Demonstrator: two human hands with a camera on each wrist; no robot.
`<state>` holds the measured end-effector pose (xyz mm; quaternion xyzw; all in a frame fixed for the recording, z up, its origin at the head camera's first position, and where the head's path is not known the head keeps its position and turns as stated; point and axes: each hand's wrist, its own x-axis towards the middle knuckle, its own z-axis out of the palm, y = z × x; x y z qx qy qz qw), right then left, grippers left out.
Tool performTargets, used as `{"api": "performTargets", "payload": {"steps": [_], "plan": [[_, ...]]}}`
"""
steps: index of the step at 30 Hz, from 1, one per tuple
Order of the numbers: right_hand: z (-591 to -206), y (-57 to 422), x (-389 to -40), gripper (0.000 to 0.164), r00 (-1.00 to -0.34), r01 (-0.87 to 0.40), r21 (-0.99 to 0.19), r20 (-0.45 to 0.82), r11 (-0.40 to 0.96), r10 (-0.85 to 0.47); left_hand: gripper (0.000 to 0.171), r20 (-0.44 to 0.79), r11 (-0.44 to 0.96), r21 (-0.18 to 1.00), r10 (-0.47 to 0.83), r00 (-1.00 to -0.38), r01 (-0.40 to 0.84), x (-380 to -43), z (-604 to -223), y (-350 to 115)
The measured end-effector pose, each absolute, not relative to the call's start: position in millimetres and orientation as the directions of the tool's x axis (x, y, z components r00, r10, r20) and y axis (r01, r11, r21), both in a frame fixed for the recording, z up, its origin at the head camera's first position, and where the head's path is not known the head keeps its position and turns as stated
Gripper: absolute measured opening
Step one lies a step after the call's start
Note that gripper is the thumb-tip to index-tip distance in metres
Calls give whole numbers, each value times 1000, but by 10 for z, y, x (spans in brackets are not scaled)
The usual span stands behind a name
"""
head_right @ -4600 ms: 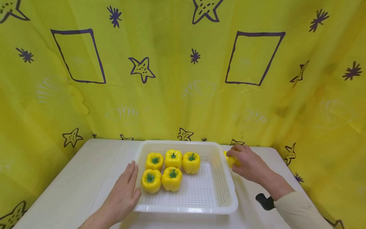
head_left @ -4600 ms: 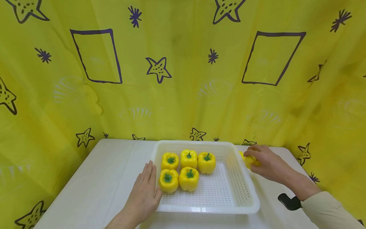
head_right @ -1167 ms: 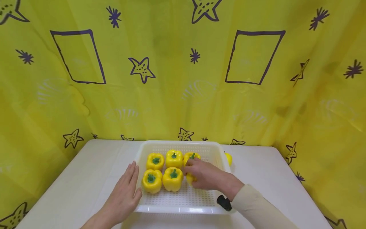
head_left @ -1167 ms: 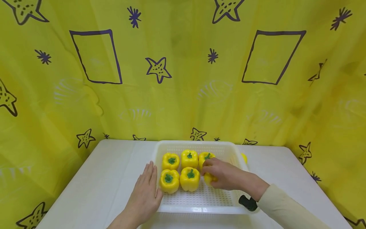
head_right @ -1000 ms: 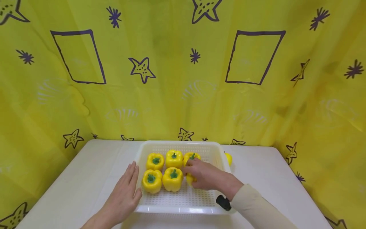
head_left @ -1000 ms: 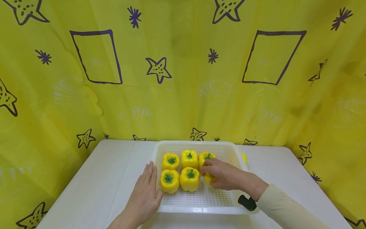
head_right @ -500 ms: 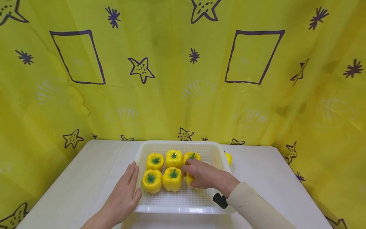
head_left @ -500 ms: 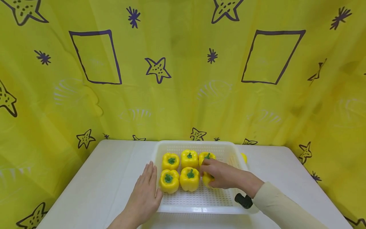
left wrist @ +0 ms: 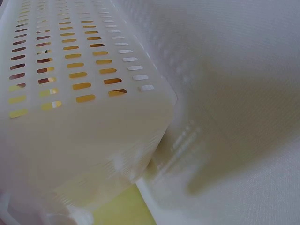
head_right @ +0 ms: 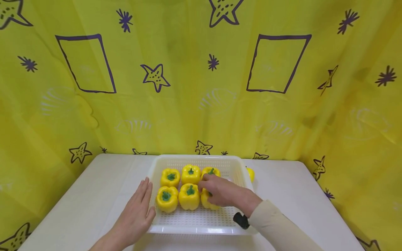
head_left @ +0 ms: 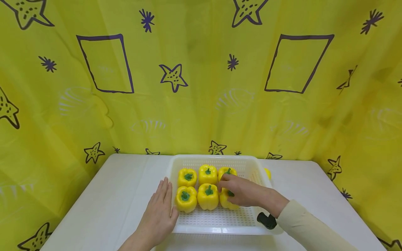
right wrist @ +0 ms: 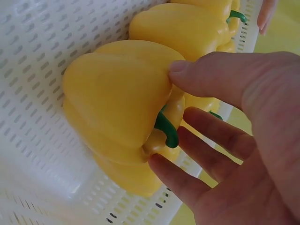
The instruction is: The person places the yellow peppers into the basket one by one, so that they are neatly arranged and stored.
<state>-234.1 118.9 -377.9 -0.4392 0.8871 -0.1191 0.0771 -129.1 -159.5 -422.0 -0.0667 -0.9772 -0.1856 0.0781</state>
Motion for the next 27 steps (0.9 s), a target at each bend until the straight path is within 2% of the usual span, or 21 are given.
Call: {"api": "performTargets", "payload": {"steps": [15,27], "plan": [[-3650,1338,-2332,24,-621,-744,-327,15,583,-784,67,165,918,365,101,-981,156,-1298,-4212,-1590],[-3565,1516,-2334,19,-665,-726,-290,66,624,-744,68,136,918,372,90,-987,135,-1295,-4201,-1591]]}}
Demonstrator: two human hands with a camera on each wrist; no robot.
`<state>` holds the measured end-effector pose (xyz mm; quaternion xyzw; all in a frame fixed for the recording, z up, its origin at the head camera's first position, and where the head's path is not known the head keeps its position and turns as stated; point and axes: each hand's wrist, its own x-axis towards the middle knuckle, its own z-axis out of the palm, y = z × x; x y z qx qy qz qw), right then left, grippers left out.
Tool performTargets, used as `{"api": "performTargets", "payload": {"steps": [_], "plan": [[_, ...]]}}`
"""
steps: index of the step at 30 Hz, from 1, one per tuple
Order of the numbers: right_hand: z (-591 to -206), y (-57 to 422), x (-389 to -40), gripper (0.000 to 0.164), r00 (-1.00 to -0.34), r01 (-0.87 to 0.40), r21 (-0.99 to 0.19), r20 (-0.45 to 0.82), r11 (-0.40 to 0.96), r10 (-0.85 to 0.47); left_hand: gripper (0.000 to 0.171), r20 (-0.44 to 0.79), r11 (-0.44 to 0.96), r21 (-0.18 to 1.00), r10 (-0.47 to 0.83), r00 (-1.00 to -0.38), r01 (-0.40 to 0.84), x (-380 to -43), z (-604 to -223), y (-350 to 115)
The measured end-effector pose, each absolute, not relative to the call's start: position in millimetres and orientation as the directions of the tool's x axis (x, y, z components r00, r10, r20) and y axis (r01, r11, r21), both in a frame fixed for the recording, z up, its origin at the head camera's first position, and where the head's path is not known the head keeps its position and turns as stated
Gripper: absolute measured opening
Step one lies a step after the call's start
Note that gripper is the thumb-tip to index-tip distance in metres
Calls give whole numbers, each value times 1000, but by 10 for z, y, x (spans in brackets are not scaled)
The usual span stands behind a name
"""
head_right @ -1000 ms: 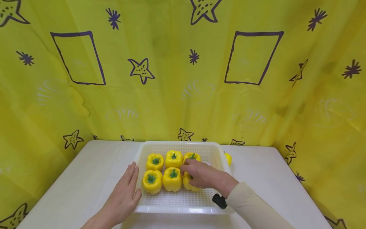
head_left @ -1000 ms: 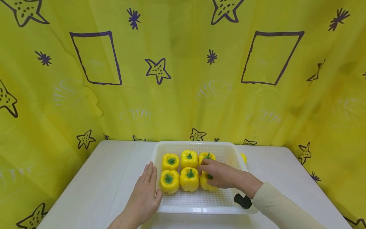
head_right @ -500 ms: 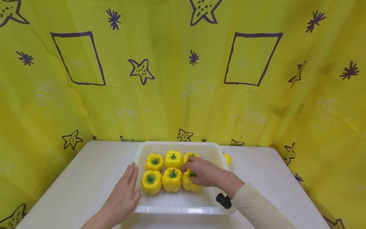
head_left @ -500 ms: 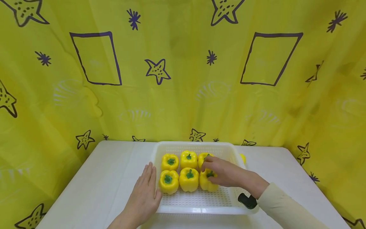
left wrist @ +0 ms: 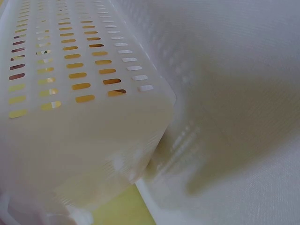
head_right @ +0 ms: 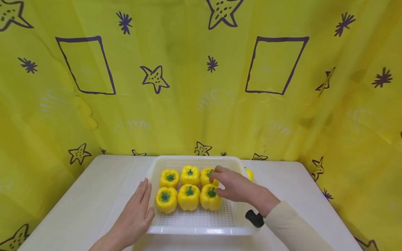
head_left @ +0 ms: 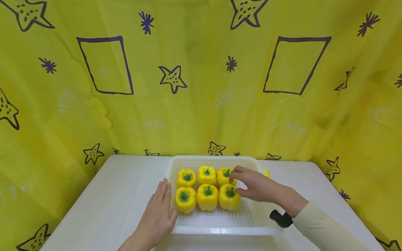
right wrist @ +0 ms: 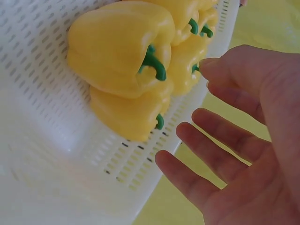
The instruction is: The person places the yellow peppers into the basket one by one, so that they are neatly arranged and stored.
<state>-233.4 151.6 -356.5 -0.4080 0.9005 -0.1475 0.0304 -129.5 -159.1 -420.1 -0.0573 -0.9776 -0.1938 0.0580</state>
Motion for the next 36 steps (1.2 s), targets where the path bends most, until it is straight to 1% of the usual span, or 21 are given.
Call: {"api": "performTargets", "payload": {"steps": [2,8,14,21,27,32,36], "plan": [[-3557,1566,-2338,19,-681,-711,-297,62,638,-730,68,134,918,373,93,-987,137,-1295,-4202,-1588],[-3523,1708,-2354,21,-696,-704,-288,97,650,-711,68,133,919,370,94,-987,137,-1297,-4193,-1585],[-3504,1818,-2373,22,-736,-667,-281,108,690,-668,67,150,919,367,94,-984,144,-1288,-4193,-1589],[-3499,1932,-2399,23,-749,-662,-237,176,711,-639,67,160,920,362,99,-982,152,-1277,-4192,-1584],[-3472,2033,-2443,21,-790,-614,-262,199,745,-580,67,166,921,360,92,-982,147,-1288,-4196,-1592],[-3503,2139,-2487,19,-806,-591,-262,246,763,-539,67,166,922,358,95,-981,150,-1289,-4203,-1590],[-3544,2217,-2526,18,-826,-561,-273,246,782,-507,68,162,921,362,93,-982,147,-1288,-4203,-1589]]}}
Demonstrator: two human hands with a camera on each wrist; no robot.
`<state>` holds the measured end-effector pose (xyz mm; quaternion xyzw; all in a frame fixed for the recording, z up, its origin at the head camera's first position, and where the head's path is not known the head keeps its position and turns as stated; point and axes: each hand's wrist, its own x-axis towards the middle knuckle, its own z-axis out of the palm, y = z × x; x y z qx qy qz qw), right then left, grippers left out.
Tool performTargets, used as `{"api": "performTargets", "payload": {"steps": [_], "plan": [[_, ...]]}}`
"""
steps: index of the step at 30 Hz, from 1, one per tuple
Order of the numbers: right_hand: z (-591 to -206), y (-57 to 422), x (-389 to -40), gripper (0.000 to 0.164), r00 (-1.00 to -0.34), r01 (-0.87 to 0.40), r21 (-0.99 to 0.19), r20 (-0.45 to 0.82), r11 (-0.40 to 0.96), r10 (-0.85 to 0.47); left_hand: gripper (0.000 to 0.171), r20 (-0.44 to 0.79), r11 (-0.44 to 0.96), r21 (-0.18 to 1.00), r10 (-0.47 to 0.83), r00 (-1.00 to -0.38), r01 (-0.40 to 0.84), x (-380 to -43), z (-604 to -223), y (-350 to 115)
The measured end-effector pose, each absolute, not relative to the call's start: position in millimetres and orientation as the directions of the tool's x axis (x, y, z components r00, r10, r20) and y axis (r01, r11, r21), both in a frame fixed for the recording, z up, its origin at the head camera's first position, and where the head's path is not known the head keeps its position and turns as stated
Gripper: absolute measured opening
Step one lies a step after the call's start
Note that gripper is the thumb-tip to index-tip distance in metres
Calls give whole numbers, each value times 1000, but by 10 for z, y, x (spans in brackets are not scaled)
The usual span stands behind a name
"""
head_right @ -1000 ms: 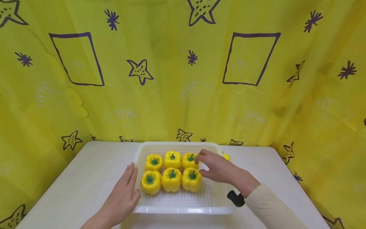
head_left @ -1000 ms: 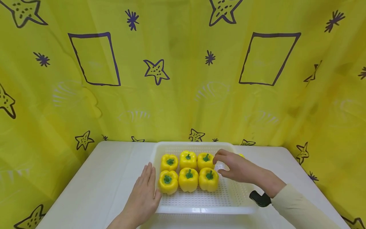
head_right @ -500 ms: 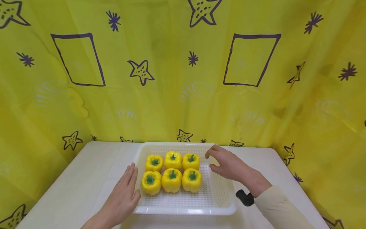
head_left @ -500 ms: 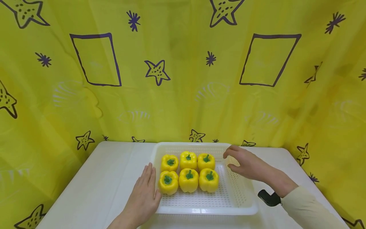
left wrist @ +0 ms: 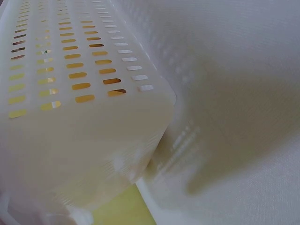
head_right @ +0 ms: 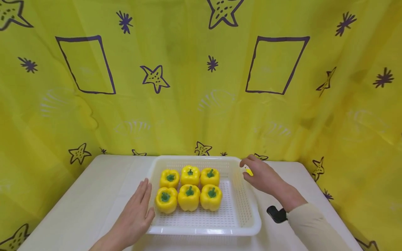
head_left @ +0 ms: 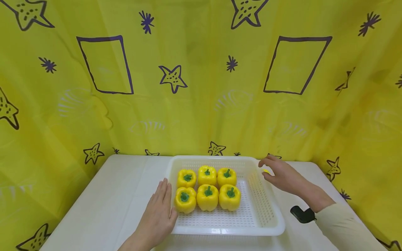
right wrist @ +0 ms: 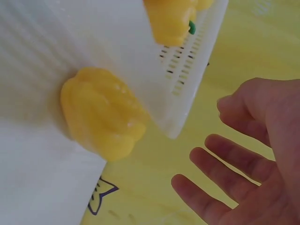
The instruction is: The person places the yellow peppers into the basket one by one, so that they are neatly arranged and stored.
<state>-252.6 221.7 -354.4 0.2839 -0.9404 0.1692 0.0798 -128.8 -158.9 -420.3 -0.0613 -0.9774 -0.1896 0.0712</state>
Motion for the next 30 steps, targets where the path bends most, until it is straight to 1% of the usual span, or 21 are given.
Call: {"api": "performTargets", "payload": {"steps": [8,16,19,23,27,30], "plan": [[-3672,2337,-2610,18,-857,-512,-312,238,800,-456,68,158,922,358,92,-983,144,-1297,-4198,-1589],[-3855,2411,-2658,18,-861,-506,-314,237,803,-450,68,147,922,359,95,-984,143,-1299,-4200,-1592],[-3903,2432,-2687,24,-854,-518,-301,238,800,-463,68,151,922,359,98,-984,146,-1299,-4198,-1591],[-3948,2448,-2725,36,-842,-540,-310,224,783,-491,68,161,921,360,96,-982,149,-1295,-4195,-1594],[-3986,2449,-2729,50,-858,-510,-358,146,782,-493,68,165,922,357,95,-982,150,-1293,-4199,-1599],[-4012,2444,-2717,57,-871,-479,-381,95,790,-482,68,164,922,357,96,-982,150,-1294,-4207,-1597]]}}
